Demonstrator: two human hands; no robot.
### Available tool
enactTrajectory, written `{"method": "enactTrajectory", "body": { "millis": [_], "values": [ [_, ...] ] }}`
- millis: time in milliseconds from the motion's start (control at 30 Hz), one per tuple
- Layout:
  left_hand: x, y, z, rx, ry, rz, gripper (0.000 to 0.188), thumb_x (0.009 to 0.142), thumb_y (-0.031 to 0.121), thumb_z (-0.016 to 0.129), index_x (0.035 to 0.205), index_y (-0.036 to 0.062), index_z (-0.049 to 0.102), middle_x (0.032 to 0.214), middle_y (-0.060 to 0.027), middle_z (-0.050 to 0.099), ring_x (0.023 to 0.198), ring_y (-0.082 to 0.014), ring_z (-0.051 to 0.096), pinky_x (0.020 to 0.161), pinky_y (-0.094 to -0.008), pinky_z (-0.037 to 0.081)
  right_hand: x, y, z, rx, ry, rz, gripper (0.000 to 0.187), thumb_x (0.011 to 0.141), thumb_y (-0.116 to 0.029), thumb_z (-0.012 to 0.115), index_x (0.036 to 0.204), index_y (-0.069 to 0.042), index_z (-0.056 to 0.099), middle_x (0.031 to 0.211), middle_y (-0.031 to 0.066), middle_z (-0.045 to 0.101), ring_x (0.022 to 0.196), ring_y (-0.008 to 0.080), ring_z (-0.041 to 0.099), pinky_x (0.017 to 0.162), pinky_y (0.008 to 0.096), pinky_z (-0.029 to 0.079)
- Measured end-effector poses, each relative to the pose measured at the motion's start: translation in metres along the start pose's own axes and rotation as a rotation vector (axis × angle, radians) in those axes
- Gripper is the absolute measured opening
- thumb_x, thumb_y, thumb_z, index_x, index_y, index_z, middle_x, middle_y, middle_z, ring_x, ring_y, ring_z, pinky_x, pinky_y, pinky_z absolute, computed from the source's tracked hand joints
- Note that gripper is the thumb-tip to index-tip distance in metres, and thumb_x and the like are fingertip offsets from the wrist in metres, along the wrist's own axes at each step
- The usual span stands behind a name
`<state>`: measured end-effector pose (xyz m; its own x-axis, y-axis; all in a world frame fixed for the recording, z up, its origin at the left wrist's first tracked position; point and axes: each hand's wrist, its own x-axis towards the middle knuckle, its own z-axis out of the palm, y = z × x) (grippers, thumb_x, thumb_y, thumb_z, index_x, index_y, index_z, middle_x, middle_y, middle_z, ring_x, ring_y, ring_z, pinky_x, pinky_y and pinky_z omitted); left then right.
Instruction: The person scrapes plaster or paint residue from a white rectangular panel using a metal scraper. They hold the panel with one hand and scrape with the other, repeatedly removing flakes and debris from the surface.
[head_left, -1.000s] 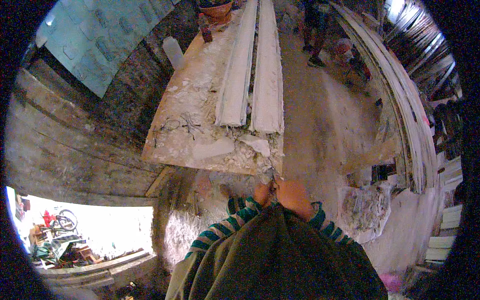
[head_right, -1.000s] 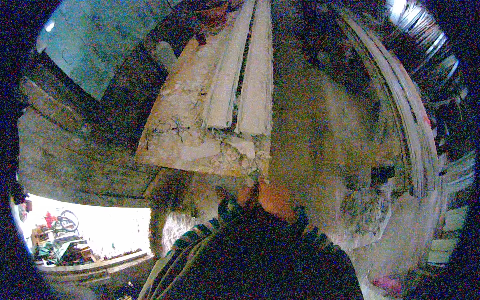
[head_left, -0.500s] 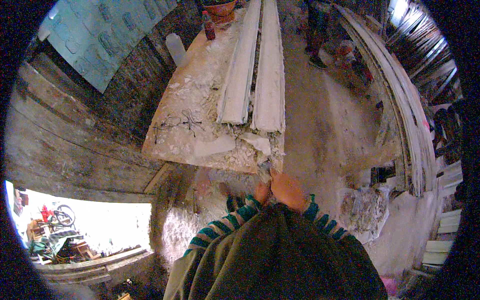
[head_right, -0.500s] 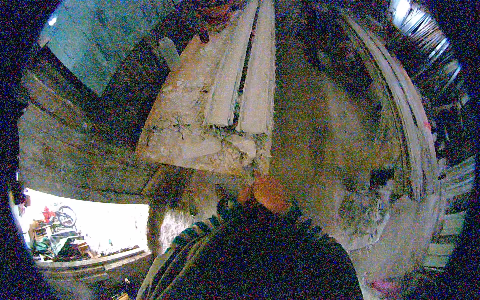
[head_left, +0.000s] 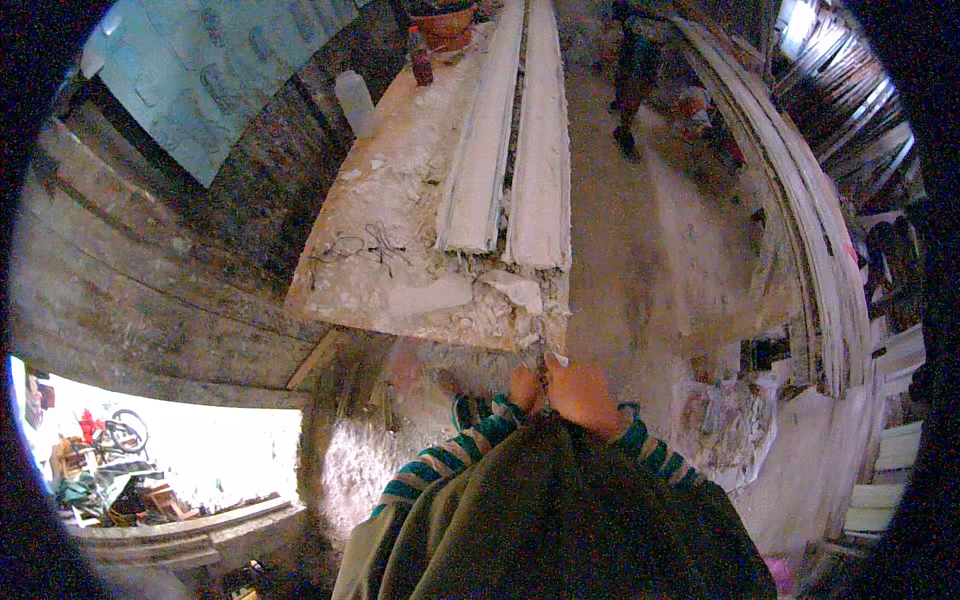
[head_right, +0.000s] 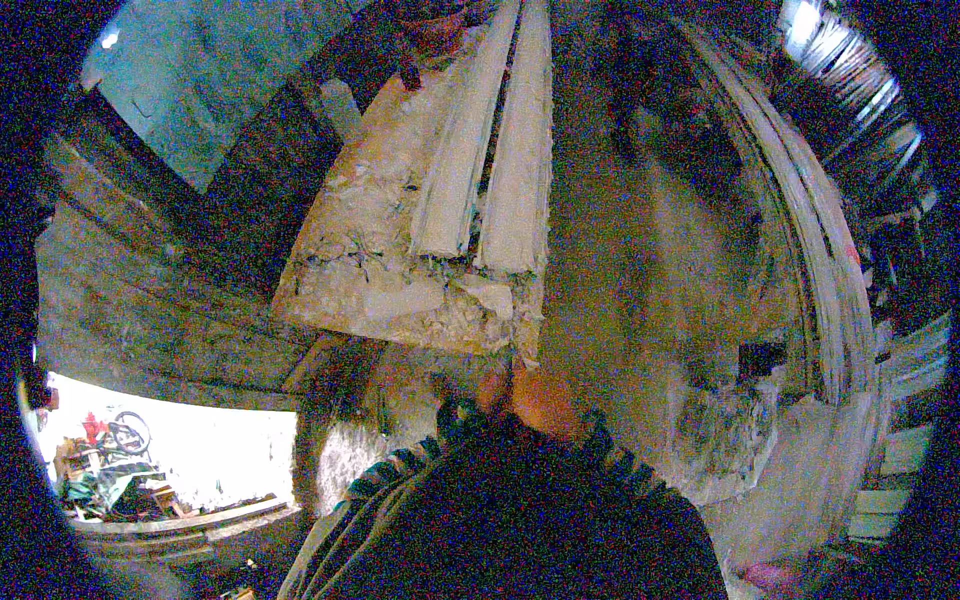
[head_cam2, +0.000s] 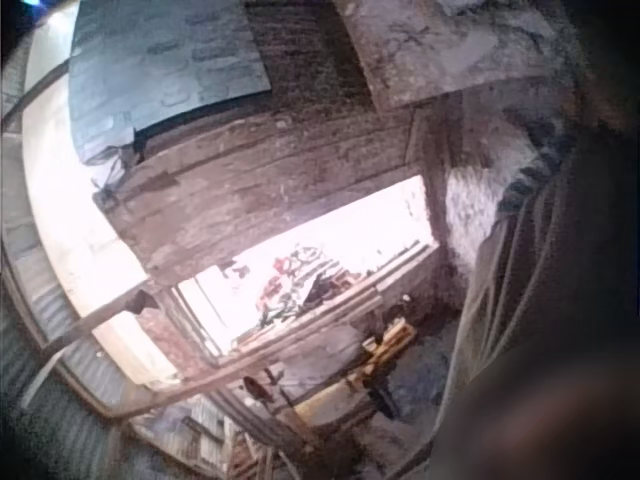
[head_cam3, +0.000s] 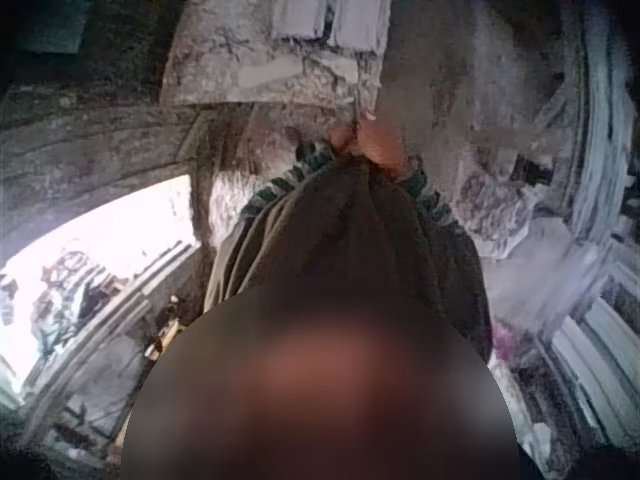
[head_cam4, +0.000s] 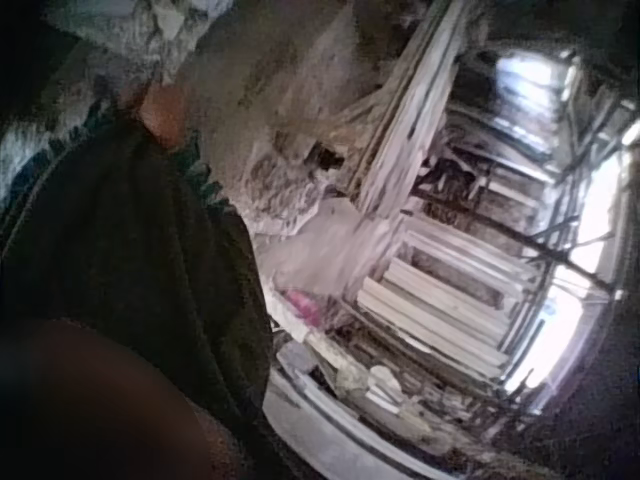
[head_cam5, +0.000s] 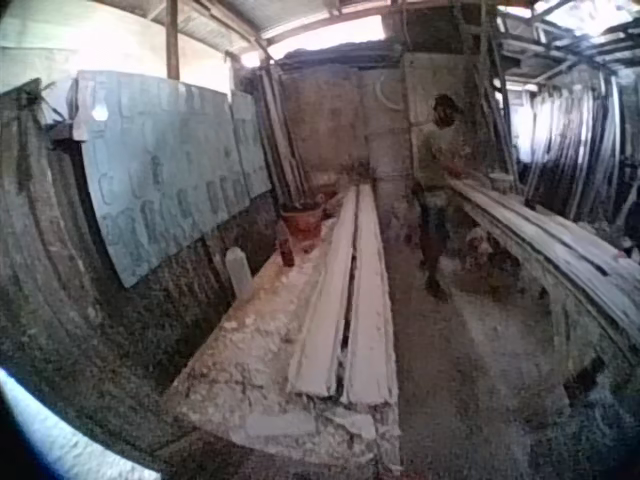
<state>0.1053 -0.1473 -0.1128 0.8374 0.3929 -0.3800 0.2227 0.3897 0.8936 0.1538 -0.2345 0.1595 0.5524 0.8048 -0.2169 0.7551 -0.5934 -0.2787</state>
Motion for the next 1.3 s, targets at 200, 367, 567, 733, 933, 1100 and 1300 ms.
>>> {"method": "enactTrajectory", "body": {
  "millis": [200, 367, 567, 733, 933, 1100, 1300],
  "values": [
    [-0.022, 0.031, 0.015, -0.176, 0.055, 0.022, 0.028, 0.091, 0.022, 0.048, 0.111, 0.0056, 0.059, 0.086, -0.0130, 0.065, 0.067, -0.0231, 0.062, 0.059, -0.0388, 0.051, 0.011, -0.002, 0.004, 0.018, 0.031, 0.009, 0.040, 0.088, -0.018, 0.042, 0.125, -0.005, 0.049, 0.073, 0.0215, 0.062, 0.067, 0.0368, 0.062, 0.053, 0.0481, 0.048],
    [-0.022, 0.036, 0.019, -0.328, 0.048, -0.038, 0.031, 0.092, 0.026, 0.048, 0.112, 0.0053, 0.058, 0.088, -0.0115, 0.066, 0.072, -0.0250, 0.064, 0.061, -0.0400, 0.052, 0.007, 0.007, 0.013, -0.016, -0.024, -0.007, 0.035, 0.085, -0.017, 0.044, 0.117, -0.004, 0.054, 0.071, 0.0206, 0.062, 0.064, 0.0370, 0.062, 0.050, 0.0469, 0.047],
    [-0.015, 0.025, 0.013, -0.659, -0.070, -0.194, 0.034, 0.092, 0.032, 0.049, 0.108, 0.0046, 0.058, 0.086, -0.0117, 0.066, 0.069, -0.0188, 0.063, 0.057, -0.0347, 0.051, 0.024, 0.005, 0.013, -0.063, 0.177, -0.062, 0.032, 0.084, -0.019, 0.047, 0.110, -0.003, 0.056, 0.072, 0.0190, 0.063, 0.064, 0.0372, 0.062, 0.052, 0.0490, 0.047],
    [-0.024, 0.056, 0.006, 0.261, 0.020, -0.085, 0.032, 0.091, 0.032, 0.050, 0.092, 0.0025, 0.063, 0.078, -0.0105, 0.066, 0.063, -0.0202, 0.063, 0.054, -0.0338, 0.051, 0.008, 0.006, 0.003, 0.042, 0.048, -0.040, 0.030, 0.084, -0.018, 0.048, 0.108, -0.004, 0.057, 0.074, 0.0205, 0.063, 0.066, 0.0380, 0.062, 0.054, 0.0505, 0.047],
    [-0.039, 0.066, 0.028, -0.457, 0.138, -0.095, 0.026, 0.090, 0.022, 0.054, 0.075, 0.0030, 0.063, 0.073, -0.0067, 0.063, 0.062, -0.0170, 0.060, 0.050, -0.0305, 0.046, 0.039, 0.007, 0.009, 0.072, 0.151, 0.006, 0.033, 0.085, -0.020, 0.047, 0.113, -0.005, 0.056, 0.074, 0.0217, 0.063, 0.064, 0.0385, 0.061, 0.054, 0.0511, 0.046],
    [-0.024, 0.041, 0.015, -0.486, -0.027, -0.055, 0.025, 0.090, 0.019, 0.053, 0.074, 0.0008, 0.062, 0.077, -0.0076, 0.064, 0.066, -0.0161, 0.061, 0.051, -0.0296, 0.046, 0.008, 0.016, 0.011, -0.001, 0.145, -0.089, 0.038, 0.085, -0.020, 0.048, 0.119, -0.005, 0.054, 0.070, 0.0207, 0.061, 0.062, 0.0391, 0.060, 0.053, 0.0504, 0.046],
    [-0.026, 0.052, 0.017, -0.502, 0.002, -0.289, 0.018, 0.089, 0.016, 0.053, 0.097, 0.0009, 0.059, 0.085, -0.0077, 0.063, 0.070, -0.0179, 0.060, 0.055, -0.0307, 0.047, 0.027, 0.013, 0.020, 0.085, 0.018, 0.029, 0.040, 0.086, -0.020, 0.047, 0.122, -0.007, 0.054, 0.074, 0.0203, 0.062, 0.067, 0.0383, 0.060, 0.058, 0.0483, 0.048]
  ]
}}
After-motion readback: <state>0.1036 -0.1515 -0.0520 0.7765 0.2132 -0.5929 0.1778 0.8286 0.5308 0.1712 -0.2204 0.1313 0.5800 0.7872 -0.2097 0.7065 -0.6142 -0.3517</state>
